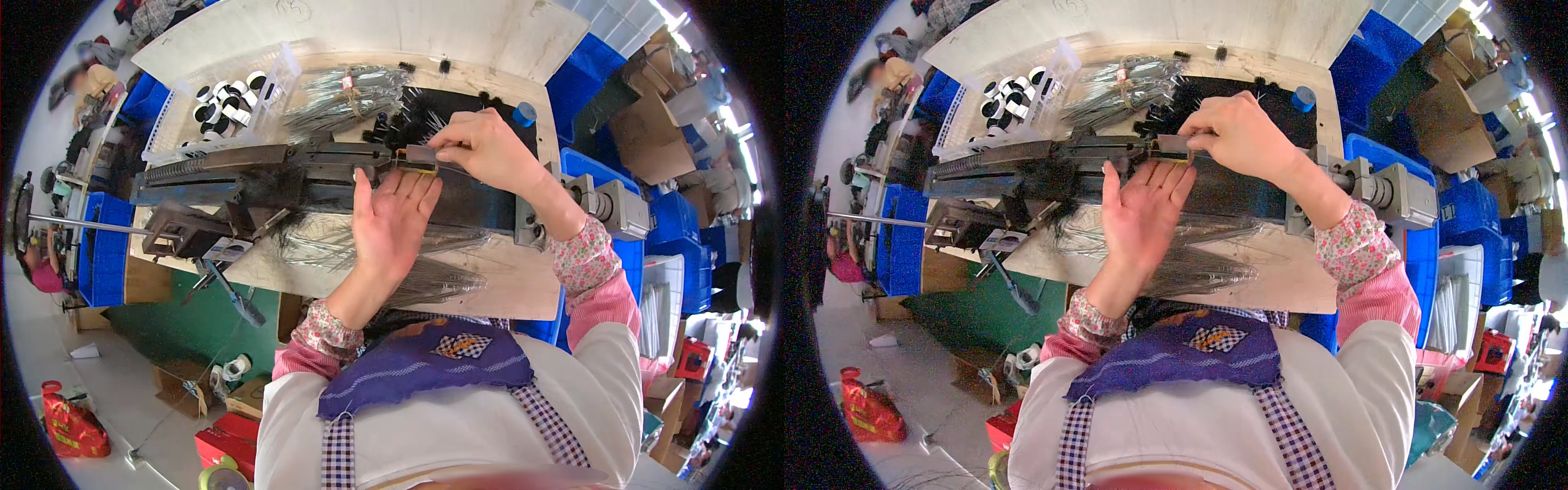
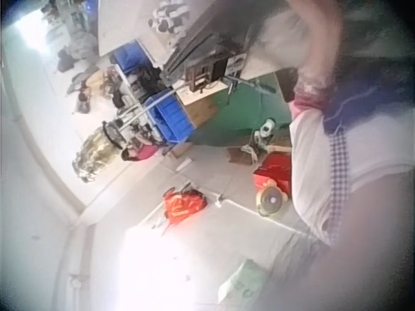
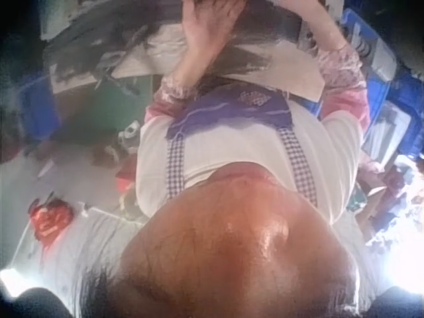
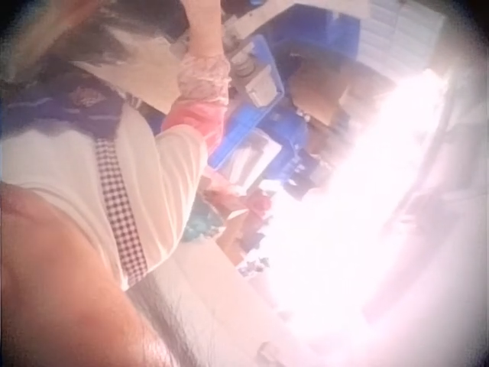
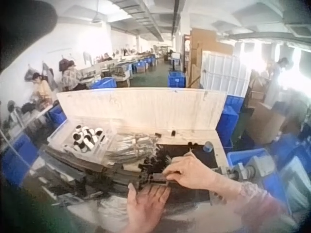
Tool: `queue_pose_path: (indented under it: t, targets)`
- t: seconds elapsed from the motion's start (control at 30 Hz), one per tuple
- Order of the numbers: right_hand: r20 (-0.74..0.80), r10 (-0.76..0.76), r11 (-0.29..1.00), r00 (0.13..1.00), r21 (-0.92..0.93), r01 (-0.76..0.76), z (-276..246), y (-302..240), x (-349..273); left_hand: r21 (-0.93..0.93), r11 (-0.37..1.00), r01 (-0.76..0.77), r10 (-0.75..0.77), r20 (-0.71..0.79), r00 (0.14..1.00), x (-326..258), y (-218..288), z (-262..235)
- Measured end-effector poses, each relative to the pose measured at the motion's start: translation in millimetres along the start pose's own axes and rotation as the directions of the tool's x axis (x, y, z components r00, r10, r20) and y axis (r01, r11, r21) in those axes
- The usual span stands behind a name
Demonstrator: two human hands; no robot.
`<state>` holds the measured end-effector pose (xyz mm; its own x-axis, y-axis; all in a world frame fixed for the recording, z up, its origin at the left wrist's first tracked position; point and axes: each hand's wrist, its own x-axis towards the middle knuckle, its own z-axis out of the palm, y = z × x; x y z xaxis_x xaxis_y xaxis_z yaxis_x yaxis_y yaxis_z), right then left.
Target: The person is assembling small industrial components by manually attaching black plastic caps to thin wire pins using a workstation jig.
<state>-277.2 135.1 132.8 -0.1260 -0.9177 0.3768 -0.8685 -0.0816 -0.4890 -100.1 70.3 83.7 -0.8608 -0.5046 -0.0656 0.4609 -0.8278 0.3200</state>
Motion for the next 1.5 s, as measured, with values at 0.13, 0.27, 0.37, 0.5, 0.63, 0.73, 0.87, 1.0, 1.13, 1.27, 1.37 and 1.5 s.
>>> queue_pose_path:
  t: [0.13, 0.27, 0.37, 0.5, 0.63, 0.73, 0.87, 1.0, 1.13, 1.27, 1.37, 1.5]
  targets:
    - [0.077, 0.052, 0.996, 0.996, -0.071, -0.047, -2, -5, 0, 0.032, 0.999, 0.026, -0.026, 0.003, 1.000, 0, 1, 3]
    - [0.079, -0.003, 0.992, 0.997, -0.126, 0.013, -2, -7, 1, 0.073, 0.997, 0.029, -0.029, -0.004, 1.000, 1, 3, 0]
    - [0.077, -0.004, 0.988, 0.997, -0.151, 0.016, -2, -10, 1, 0.078, 0.996, 0.039, -0.041, 0.015, 0.999, 1, 3, 0]
    - [0.059, -0.012, 0.987, 0.998, -0.159, 0.021, -1, -8, -3, 0.050, 0.997, 0.058, -0.057, -0.037, 0.998, 1, 5, 8]
    - [0.046, -0.029, 0.985, 0.999, -0.167, 0.037, 1, -7, -2, 0.049, 0.998, 0.041, -0.039, -0.047, 0.998, 0, 5, 5]
    - [0.067, -0.002, 0.987, 0.998, -0.160, 0.013, 1, -8, -2, 0.060, 0.998, 0.031, -0.031, -0.006, 1.000, -1, 4, 2]
    - [0.034, -0.073, 0.983, 0.997, -0.164, 0.077, -3, -6, -4, 0.053, 0.998, 0.029, -0.027, -0.040, 0.999, -1, 3, 4]
    - [-0.117, 0.178, 0.983, 0.977, -0.020, -0.182, -29, -43, -4, 0.055, 0.998, 0.001, -0.002, 0.006, 1.000, 1, 2, -1]
    - [-0.103, 0.193, 0.965, 0.976, -0.158, -0.208, -28, -56, -23, 0.033, 0.999, 0.002, -0.002, -0.015, 1.000, 4, 1, -5]
    - [-0.024, 0.064, 0.967, 0.998, -0.245, -0.067, -9, -61, -25, 0.013, 1.000, 0.001, -0.001, -0.020, 1.000, 1, -1, -5]
    - [0.072, 0.179, 0.942, 0.981, -0.302, -0.150, -5, -68, -16, 0.014, 1.000, 0.004, -0.003, -0.010, 1.000, -1, -1, -6]
    - [0.114, 0.136, 0.932, 0.984, -0.352, -0.088, 11, -65, -19, -0.016, 0.999, 0.045, -0.043, 0.074, 0.996, -1, 0, -12]
